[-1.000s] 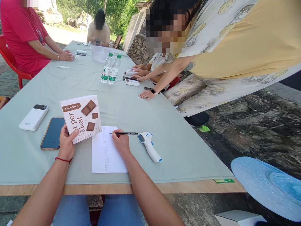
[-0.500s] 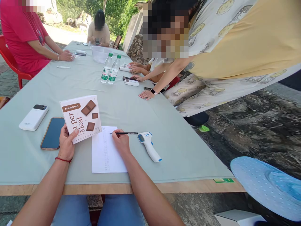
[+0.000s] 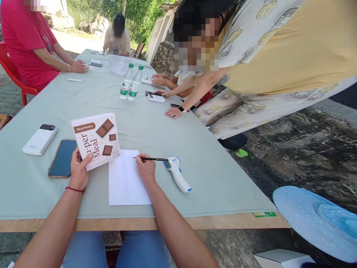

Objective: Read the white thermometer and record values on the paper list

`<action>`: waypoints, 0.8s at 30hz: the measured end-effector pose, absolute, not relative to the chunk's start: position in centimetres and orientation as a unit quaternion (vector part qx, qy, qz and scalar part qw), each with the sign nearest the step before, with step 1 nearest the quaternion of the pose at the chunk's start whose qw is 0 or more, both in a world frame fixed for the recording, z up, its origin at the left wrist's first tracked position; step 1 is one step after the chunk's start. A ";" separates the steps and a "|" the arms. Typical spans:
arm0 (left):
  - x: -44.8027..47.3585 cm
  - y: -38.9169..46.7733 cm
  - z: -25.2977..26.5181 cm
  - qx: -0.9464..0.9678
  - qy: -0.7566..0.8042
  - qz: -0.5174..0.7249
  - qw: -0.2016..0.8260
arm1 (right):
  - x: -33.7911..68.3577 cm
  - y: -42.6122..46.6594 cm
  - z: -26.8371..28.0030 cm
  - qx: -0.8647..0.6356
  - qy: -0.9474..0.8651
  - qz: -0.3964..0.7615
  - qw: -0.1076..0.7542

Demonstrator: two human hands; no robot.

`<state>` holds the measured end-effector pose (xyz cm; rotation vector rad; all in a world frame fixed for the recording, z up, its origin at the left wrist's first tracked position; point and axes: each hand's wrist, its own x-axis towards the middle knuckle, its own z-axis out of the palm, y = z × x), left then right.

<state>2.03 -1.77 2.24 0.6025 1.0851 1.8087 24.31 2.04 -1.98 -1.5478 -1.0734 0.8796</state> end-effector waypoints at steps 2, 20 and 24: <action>2.0 -1.8 2.2 0.248 0.439 0.735 0.454 | 24.4 2.1 -2.0 -0.642 -0.442 0.367 0.508; 2.0 -1.8 2.3 0.255 0.444 0.730 0.454 | 24.5 2.3 -2.6 -0.659 -0.490 0.330 0.466; 2.0 -1.8 2.2 0.249 0.445 0.730 0.454 | 24.5 2.3 -2.6 -0.658 -0.487 0.336 0.465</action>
